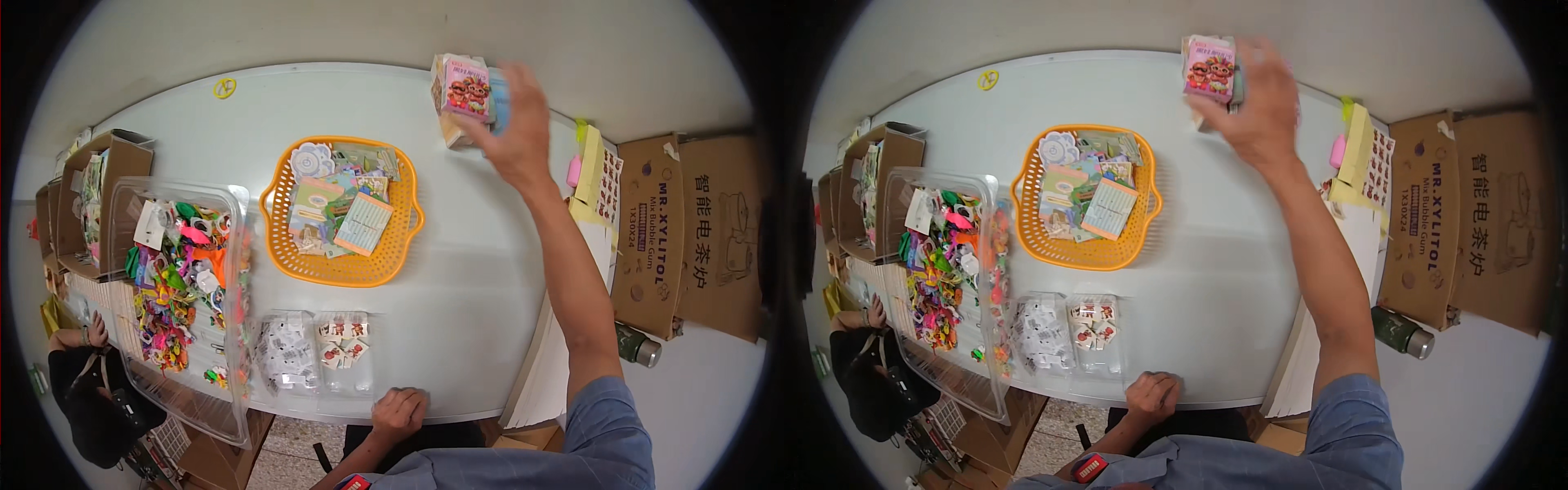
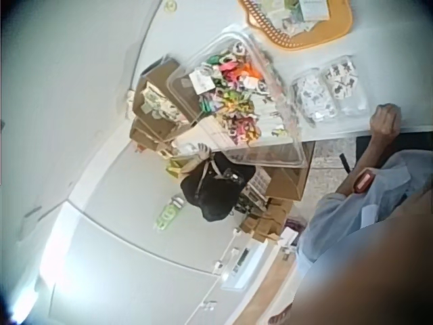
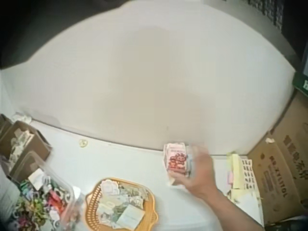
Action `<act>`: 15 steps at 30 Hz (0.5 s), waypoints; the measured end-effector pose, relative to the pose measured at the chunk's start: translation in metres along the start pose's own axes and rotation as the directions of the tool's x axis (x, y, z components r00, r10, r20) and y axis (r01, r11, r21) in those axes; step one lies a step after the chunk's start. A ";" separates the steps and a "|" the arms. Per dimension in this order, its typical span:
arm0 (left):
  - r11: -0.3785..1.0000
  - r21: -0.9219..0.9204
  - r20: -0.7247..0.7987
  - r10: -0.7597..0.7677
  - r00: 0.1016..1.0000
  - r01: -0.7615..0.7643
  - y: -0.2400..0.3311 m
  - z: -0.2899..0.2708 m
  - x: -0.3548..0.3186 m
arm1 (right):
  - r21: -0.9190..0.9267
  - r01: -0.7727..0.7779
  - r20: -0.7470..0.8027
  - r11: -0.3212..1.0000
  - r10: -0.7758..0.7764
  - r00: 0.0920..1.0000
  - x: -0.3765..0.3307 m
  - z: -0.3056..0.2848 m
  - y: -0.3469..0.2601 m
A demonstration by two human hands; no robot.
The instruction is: Applying small stickers to individual objects on a workbench.
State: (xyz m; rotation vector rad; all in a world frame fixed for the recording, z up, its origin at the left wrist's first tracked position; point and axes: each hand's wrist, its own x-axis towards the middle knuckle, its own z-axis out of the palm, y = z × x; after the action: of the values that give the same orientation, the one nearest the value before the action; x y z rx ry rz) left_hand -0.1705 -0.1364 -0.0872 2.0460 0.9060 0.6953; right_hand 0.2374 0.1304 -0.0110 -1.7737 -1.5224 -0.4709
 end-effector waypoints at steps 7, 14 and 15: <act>1.000 0.006 0.060 0.017 0.998 -0.017 0.009 -0.003 0.007 | -0.288 -0.165 0.288 0.943 0.249 0.925 0.029 0.045 -0.016; 0.996 0.094 0.056 0.001 0.998 -0.006 0.009 -0.003 0.004 | -0.163 -0.092 -0.019 0.982 0.090 0.996 0.031 0.002 0.009; 0.996 0.085 0.066 0.013 0.998 -0.018 0.008 -0.002 0.004 | -0.179 -0.098 -0.025 0.979 0.095 0.995 0.032 -0.003 0.015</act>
State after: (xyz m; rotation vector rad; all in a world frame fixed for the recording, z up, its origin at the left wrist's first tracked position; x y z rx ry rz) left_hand -0.1666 -0.1363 -0.0787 2.1405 0.8973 0.6038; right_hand 0.2595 0.1494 0.0090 -1.9671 -1.4127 -0.5883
